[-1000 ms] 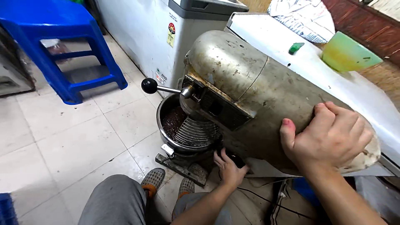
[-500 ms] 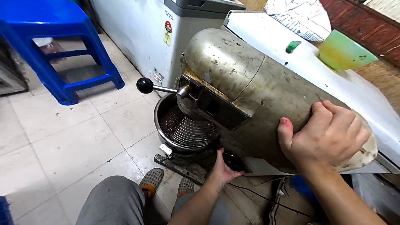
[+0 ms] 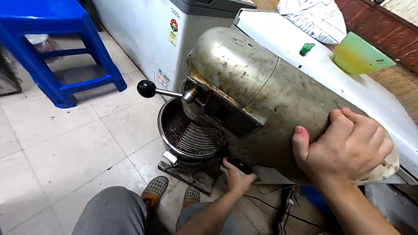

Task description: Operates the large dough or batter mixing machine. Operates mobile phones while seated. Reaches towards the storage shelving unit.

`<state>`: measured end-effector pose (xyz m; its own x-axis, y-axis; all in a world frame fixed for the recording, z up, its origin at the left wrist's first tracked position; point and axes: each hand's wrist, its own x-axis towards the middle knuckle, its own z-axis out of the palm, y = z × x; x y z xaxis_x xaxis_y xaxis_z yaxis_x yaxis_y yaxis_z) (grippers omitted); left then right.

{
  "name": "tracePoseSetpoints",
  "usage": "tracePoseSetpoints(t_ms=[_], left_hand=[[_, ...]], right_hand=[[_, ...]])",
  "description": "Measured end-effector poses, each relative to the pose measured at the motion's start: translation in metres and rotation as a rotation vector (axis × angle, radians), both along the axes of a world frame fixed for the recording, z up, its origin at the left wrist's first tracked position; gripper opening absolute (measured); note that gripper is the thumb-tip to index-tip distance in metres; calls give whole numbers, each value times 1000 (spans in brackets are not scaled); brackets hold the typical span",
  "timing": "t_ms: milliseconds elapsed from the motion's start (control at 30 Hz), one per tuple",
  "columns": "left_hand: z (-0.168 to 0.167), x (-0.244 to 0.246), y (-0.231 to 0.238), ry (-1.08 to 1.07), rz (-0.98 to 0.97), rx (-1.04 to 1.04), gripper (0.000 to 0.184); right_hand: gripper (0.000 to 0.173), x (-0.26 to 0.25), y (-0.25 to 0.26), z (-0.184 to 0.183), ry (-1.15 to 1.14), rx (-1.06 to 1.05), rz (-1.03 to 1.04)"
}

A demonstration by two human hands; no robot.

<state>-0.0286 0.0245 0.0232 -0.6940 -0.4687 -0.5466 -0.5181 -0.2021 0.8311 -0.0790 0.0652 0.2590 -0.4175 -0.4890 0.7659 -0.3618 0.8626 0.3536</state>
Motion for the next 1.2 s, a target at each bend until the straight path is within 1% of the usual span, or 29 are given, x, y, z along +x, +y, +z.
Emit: tracePoseSetpoints(t_ms=[33, 67, 100, 167, 233, 267, 300, 333, 367, 433, 467, 500, 533, 567, 600, 700, 733, 800, 833, 867, 900, 967, 1000, 1033, 1067, 1133, 1200], left_hand=[[-1, 1, 4, -23, -68, -163, 146], [-3, 2, 6, -34, -123, -274, 145], [-4, 3, 7, -33, -157, -336, 142], [-9, 8, 6, 28, -159, -378, 137], [-17, 15, 6, 170, -70, -349, 135], [-20, 20, 5, 251, -1, -287, 132], [-20, 25, 5, 301, 74, -194, 130], [-17, 28, 4, 302, 148, -63, 125], [-12, 29, 1, 261, 208, 125, 118], [-3, 24, -10, 128, 291, 625, 98], [-1, 19, -17, 65, 300, 878, 89], [-1, 14, -23, 29, 290, 1083, 90], [-1, 10, -27, 32, 281, 1228, 95], [-2, 6, -30, 50, 289, 1322, 98], [-3, 3, -32, 69, 303, 1378, 96], [-5, -4, -36, 91, 322, 1409, 78], [-5, -5, -36, 84, 323, 1403, 75], [-3, -8, -34, 45, 338, 1347, 72], [-2, -8, -31, 34, 347, 1254, 68], [-1, -9, -25, 46, 353, 1086, 66], [0, -8, -17, 86, 326, 856, 77], [7, -6, -4, 96, 248, 310, 111], [11, -5, 1, 67, 186, 101, 121], [13, -4, 4, 41, 124, -40, 125], [13, -3, 6, 28, 75, -128, 124], [9, 2, 8, 49, 18, -210, 120], [-1, 13, 12, 150, 34, -255, 121]], right_hand=[[74, 0, 0, 0, -3, -3, 1], [74, 0, 0, 0, -5, -6, 3], [74, 0, -1, 0, -7, -9, 3], [74, 0, -1, 0, -4, -15, 5], [73, 0, -1, 0, 9, -18, 14], [73, 0, 0, 0, 10, -19, 16], [73, -1, 0, 0, 8, -19, 18], [73, 0, 0, 0, 5, -20, 18], [73, 0, 0, -1, 7, -20, 16], [73, 0, 0, -1, 6, -22, 15], [73, 0, 0, -1, 6, -24, 16], [73, -1, 0, -1, 9, -25, 16], [73, -1, 0, -1, 14, -25, 17], [73, -1, 0, -1, 17, -22, 16], [74, -1, 0, -1, 15, -18, 16], [76, -2, 0, -1, 4, -14, 20], [76, -2, 1, -1, 2, -13, 21], [76, -1, 1, -1, -2, -13, 15], [76, 0, 1, -1, 0, -14, 13], [76, 0, 1, -1, 2, -14, 12], [76, -1, 0, -1, 4, -13, 14], [76, -1, 1, -1, 6, -12, 14], [76, -1, 1, -1, 4, -10, 12], [76, -1, 1, -1, -1, -10, 14], [76, 0, 1, -1, -6, -12, 14], [76, 1, 0, -1, -10, -17, 15], [76, 1, 1, -2, -13, -20, 18]])
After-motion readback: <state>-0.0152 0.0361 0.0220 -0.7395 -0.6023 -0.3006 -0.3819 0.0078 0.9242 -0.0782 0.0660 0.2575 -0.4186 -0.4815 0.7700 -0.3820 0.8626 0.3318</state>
